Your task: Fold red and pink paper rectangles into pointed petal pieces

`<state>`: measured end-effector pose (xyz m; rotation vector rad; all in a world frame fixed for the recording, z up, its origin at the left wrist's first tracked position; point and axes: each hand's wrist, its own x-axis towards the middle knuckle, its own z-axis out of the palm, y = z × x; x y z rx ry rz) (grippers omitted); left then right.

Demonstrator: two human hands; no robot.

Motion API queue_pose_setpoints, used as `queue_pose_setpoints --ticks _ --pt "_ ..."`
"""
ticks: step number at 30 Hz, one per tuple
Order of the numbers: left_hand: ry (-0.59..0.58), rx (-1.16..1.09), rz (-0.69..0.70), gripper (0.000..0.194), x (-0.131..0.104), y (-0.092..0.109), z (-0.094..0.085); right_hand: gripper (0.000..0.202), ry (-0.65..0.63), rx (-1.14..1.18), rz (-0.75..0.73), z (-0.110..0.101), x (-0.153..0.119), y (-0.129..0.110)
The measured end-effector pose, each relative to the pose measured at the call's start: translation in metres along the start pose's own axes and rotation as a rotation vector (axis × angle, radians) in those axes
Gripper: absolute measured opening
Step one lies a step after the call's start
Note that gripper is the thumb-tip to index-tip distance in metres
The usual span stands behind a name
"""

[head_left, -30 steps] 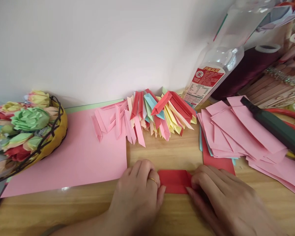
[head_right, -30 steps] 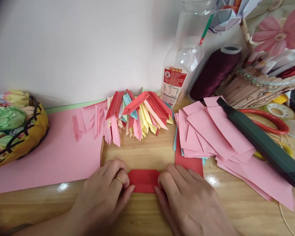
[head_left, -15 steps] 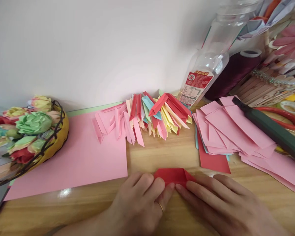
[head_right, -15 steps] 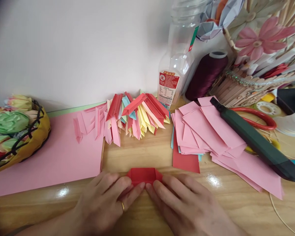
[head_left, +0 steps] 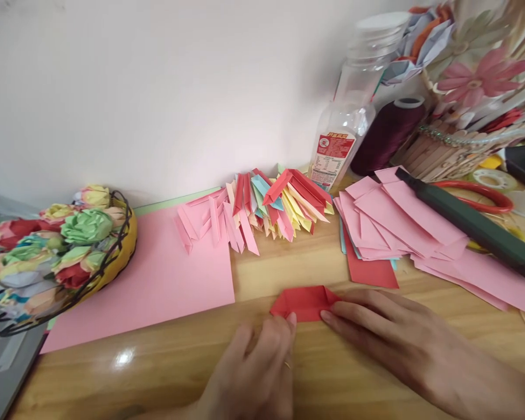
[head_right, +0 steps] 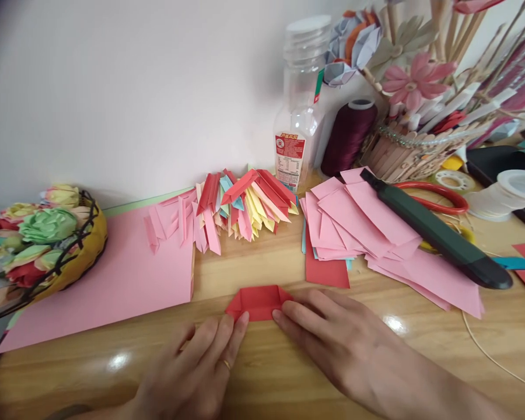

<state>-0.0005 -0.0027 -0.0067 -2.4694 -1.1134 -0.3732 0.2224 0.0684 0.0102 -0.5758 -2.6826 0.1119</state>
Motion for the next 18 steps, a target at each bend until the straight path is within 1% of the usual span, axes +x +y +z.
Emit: queue_pose_setpoints --ticks 3,8,12,15,18 --pt "0.074 -0.031 -0.052 0.033 0.001 0.001 0.001 0.041 -0.017 0.022 -0.009 0.0 -0.008 0.001" --pt "0.068 -0.004 0.021 0.025 0.006 -0.003 -0.006 0.039 -0.049 0.128 0.029 0.004 -0.02 0.001" --pt "0.099 0.009 0.038 0.021 0.007 -0.003 -0.009 0.036 -0.085 0.22 0.088 0.004 -0.024 -0.002" --pt "0.118 0.024 0.047 0.022 0.005 -0.001 -0.008 0.036 -0.102 0.179 0.059 0.001 -0.028 -0.008" --pt "0.119 0.045 0.043 0.023 0.003 0.001 -0.008 0.036 -0.104 0.104 0.035 -0.003 -0.032 -0.021"
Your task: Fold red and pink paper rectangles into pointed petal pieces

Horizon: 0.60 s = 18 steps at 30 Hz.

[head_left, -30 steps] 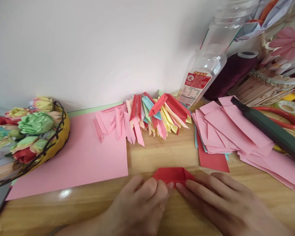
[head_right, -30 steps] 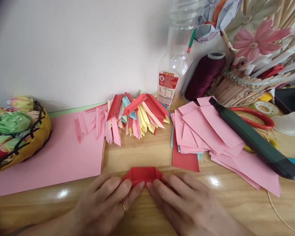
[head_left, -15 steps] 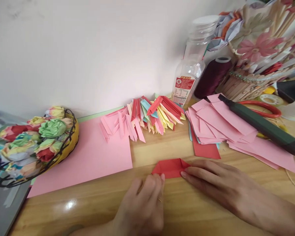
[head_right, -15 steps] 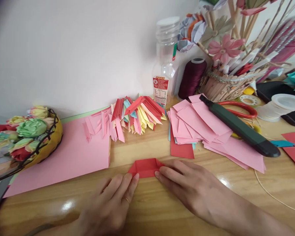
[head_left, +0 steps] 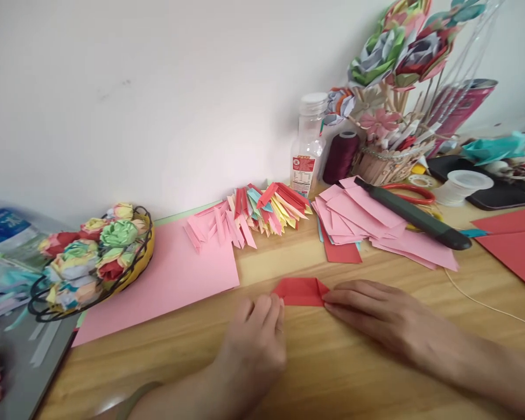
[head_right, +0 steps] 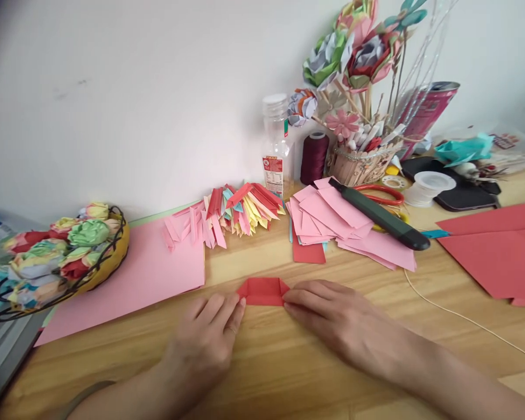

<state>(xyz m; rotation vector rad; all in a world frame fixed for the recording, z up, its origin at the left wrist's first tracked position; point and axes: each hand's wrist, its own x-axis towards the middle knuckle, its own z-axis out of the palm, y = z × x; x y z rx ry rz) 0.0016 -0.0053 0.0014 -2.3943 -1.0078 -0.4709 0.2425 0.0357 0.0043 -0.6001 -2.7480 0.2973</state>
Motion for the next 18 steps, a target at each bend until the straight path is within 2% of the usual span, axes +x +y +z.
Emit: queue_pose_setpoints --ticks 2,5,8,11,13,17,18 --pt "-0.016 0.023 0.005 0.023 -0.001 0.0 -0.001 0.036 -0.002 -0.034 0.007 0.0 -0.003 -0.012" --pt "-0.113 -0.019 -0.015 0.021 -0.001 0.0 -0.004 0.035 0.02 -0.09 0.019 0.003 -0.006 -0.029" --pt "-0.213 -0.15 -0.111 0.025 -0.001 -0.001 -0.006 0.033 0.071 -0.133 0.031 0.008 -0.005 -0.04" --pt "-0.24 -0.229 -0.183 0.034 0.0 -0.004 -0.004 0.034 0.085 -0.095 0.079 0.008 0.0 -0.05" --pt "-0.264 -0.271 -0.218 0.036 0.0 -0.007 -0.002 0.038 0.044 -0.028 0.088 0.005 0.008 -0.06" --pt "-0.321 -0.396 -0.261 0.037 0.002 -0.014 0.006 0.045 -0.156 0.132 0.016 -0.005 0.026 -0.08" --pt "-0.326 -0.433 -0.255 0.036 0.002 -0.016 0.008 0.044 -0.162 0.189 0.011 -0.006 0.03 -0.082"
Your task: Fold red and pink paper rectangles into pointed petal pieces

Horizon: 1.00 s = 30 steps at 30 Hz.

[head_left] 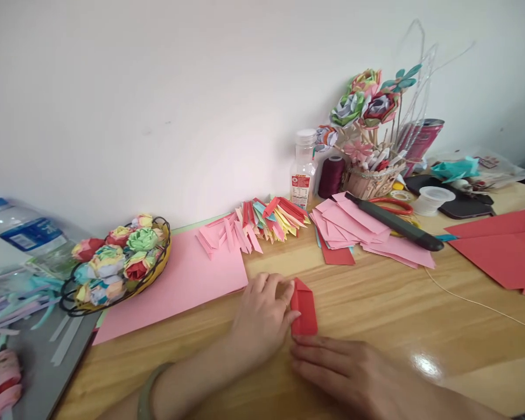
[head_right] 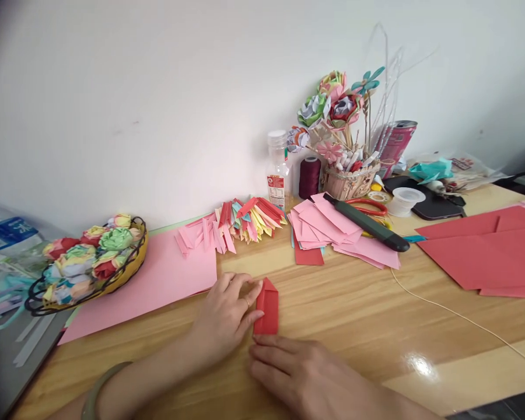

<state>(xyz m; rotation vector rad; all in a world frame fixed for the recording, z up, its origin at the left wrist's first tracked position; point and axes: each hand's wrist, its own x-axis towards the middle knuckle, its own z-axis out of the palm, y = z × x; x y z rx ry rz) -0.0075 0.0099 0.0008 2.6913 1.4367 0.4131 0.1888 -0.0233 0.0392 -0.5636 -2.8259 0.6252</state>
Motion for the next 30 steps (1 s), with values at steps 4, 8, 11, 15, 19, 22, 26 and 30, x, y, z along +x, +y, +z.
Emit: queue_pose_setpoints --ticks 4,8,11,15,19,22,26,30 --pt "0.017 -0.15 0.034 0.022 0.003 -0.006 0.003 0.04 0.136 0.211 0.055 -0.001 0.005 0.018" --pt "0.077 -0.22 0.053 0.011 0.004 -0.009 0.003 0.043 0.255 0.046 0.138 0.0 0.005 0.055" --pt "0.117 -0.215 0.058 0.012 0.005 -0.012 0.002 0.041 0.199 -0.133 0.12 0.002 0.006 0.067" --pt "0.128 -0.19 0.095 0.025 0.005 -0.017 0.003 0.037 0.243 -0.299 0.179 0.003 0.004 0.067" --pt "0.125 -0.174 0.106 0.031 0.004 -0.013 0.001 0.032 0.237 -0.383 0.209 0.007 0.001 0.063" --pt "0.148 -0.194 0.076 0.021 0.003 -0.008 -0.001 0.026 0.257 -0.416 0.28 0.012 0.0 0.059" --pt "0.158 -0.193 0.17 0.015 0.002 -0.007 0.0 0.024 0.321 -0.472 0.295 0.018 -0.001 0.058" --pt "0.191 -0.062 0.241 0.015 -0.002 -0.006 0.003 0.024 0.306 -0.4 0.277 0.014 -0.004 0.062"
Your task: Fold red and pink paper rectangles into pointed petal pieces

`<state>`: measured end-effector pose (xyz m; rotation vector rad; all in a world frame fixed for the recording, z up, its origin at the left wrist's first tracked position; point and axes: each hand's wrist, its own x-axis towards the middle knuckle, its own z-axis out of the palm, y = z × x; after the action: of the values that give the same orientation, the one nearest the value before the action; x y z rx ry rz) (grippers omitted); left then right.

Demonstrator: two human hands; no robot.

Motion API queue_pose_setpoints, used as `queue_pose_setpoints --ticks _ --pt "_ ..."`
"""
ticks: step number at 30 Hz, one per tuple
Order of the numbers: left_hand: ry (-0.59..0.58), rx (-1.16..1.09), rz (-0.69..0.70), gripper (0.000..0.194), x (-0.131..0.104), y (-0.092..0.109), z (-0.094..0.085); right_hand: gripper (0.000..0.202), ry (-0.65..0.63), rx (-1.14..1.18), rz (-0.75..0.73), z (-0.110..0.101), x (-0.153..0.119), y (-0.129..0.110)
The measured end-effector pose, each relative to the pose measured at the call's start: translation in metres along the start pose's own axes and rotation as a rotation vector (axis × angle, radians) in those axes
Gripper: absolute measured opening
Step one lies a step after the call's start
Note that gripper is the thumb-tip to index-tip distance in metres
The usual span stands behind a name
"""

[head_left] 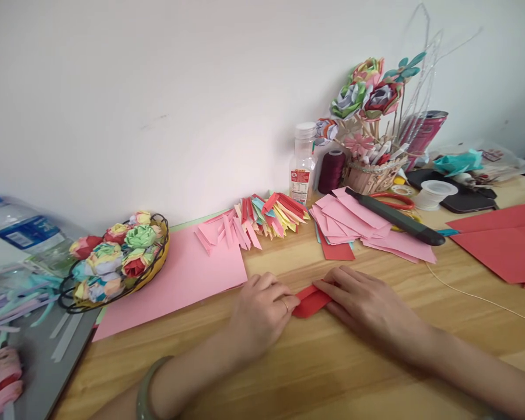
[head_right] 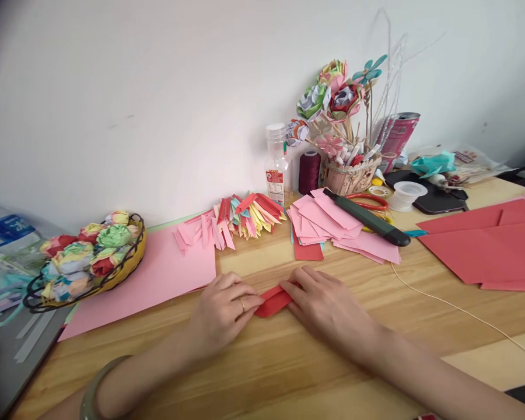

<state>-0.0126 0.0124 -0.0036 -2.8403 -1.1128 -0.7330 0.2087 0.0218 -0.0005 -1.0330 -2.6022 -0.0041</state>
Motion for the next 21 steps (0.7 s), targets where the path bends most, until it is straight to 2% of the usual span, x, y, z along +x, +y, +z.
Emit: queue_pose_setpoints --ticks 4,10,12,17,21 --pt "-0.043 0.152 0.101 0.014 -0.003 0.009 -0.001 0.024 -0.075 0.16 -0.014 -0.007 0.0 0.011" --pt "-0.018 0.293 0.137 0.015 -0.003 0.01 0.0 0.031 0.007 0.133 -0.158 -0.003 -0.004 0.02" --pt "0.006 0.248 0.09 0.013 -0.002 0.006 0.001 0.029 0.014 0.136 -0.117 -0.001 -0.004 0.021" --pt "0.064 -0.043 -0.108 0.01 -0.003 0.001 0.001 0.021 -0.004 0.288 0.041 0.001 -0.004 0.024" --pt "0.087 -0.079 -0.123 0.01 -0.001 0.003 0.0 0.02 0.017 0.355 0.09 0.003 -0.004 0.025"
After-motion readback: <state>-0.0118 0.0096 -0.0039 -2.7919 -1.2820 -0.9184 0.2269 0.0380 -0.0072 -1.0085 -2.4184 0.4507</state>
